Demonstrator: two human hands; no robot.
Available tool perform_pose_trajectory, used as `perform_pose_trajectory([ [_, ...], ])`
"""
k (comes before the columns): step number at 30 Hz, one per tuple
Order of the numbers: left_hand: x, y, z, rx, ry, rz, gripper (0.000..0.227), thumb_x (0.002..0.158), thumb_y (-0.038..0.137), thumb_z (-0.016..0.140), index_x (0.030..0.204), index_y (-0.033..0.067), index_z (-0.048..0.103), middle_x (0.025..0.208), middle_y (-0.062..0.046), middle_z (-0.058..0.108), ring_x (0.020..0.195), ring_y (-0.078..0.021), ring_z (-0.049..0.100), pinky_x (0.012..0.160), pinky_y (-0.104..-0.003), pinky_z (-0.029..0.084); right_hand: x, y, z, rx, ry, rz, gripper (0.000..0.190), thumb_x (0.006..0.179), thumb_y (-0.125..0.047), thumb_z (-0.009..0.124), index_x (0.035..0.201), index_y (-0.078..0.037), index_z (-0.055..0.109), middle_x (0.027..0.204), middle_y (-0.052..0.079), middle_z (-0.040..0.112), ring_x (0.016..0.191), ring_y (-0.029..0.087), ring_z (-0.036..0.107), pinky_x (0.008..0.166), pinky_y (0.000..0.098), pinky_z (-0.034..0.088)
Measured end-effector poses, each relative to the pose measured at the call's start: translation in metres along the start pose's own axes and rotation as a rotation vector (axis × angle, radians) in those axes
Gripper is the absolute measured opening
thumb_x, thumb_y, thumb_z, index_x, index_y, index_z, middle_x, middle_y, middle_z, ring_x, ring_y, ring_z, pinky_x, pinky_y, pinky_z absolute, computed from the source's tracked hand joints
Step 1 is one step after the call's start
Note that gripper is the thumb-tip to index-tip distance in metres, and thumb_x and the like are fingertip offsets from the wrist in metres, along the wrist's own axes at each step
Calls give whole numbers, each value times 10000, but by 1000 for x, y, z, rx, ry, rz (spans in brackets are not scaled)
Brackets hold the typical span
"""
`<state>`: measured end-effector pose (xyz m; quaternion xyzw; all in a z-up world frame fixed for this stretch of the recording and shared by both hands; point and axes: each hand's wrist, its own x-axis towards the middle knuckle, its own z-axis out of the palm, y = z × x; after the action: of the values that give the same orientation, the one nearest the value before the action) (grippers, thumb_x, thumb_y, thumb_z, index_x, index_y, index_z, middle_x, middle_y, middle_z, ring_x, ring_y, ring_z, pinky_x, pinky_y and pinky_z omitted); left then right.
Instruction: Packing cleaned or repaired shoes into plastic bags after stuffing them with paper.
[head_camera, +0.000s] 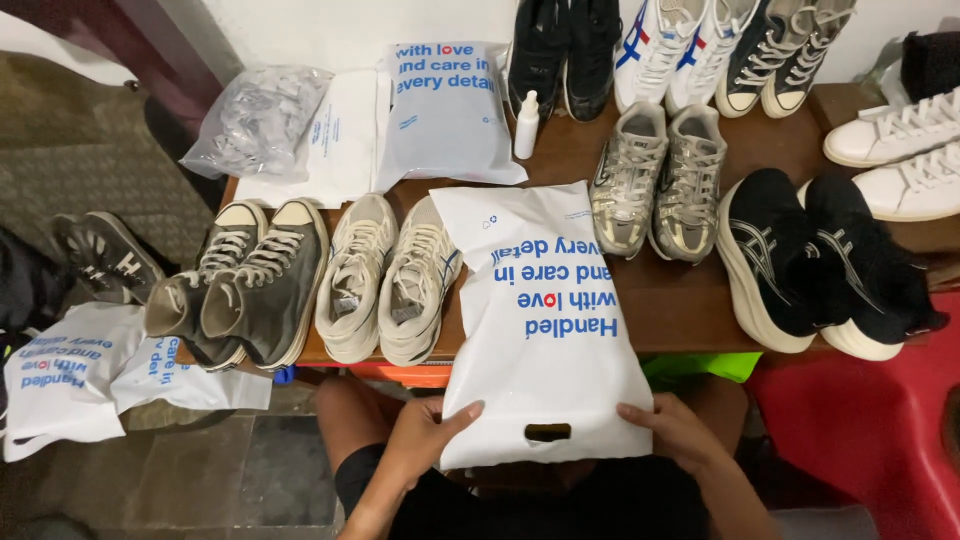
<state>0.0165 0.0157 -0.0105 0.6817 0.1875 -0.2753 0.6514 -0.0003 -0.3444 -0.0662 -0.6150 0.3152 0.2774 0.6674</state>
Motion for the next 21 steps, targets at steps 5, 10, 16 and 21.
perform_pose_trajectory([
  [5, 4, 3, -32, 303, -16, 243, 341, 880, 344, 762, 1096, 115, 891, 978, 143, 763, 905, 24, 574, 797, -160, 454, -13, -9, -6, 85, -88, -64, 485, 792, -33, 753, 1204, 220, 712, 1152, 318, 764, 980, 420, 713, 825, 490, 557],
  [10, -11, 73, -63, 780, 558, 558, 288, 943, 426, 675, 966, 166, 796, 744, -54, 770, 704, -224, 647, 682, -373, 512, 12, -45, -37, -606, 326, -392, 647, 900, -476, 691, 1448, -141, 616, 1460, 105, 630, 1380, 273, 541, 1163, 428, 395],
  [16, 78, 105, -82, 1222, 565, 265, 586, 898, 559, 697, 1045, -8, 730, 1054, -235, 751, 1084, -438, 705, 885, -568, 543, -16, -105, 36, -518, 220, -695, 585, 1007, -439, 572, 1525, -173, 519, 1516, 185, 525, 1447, 372, 427, 1219, 534, 311],
  [21, 120, 99, -89, 1082, 547, 348, 430, 825, 410, 800, 714, 22, 652, 673, -189, 663, 809, -459, 743, 683, -517, 572, -17, -121, 76, -493, 70, -780, 664, 1035, -386, 516, 1619, -123, 338, 1606, 223, 393, 1479, 330, 374, 1224, 514, 268],
])
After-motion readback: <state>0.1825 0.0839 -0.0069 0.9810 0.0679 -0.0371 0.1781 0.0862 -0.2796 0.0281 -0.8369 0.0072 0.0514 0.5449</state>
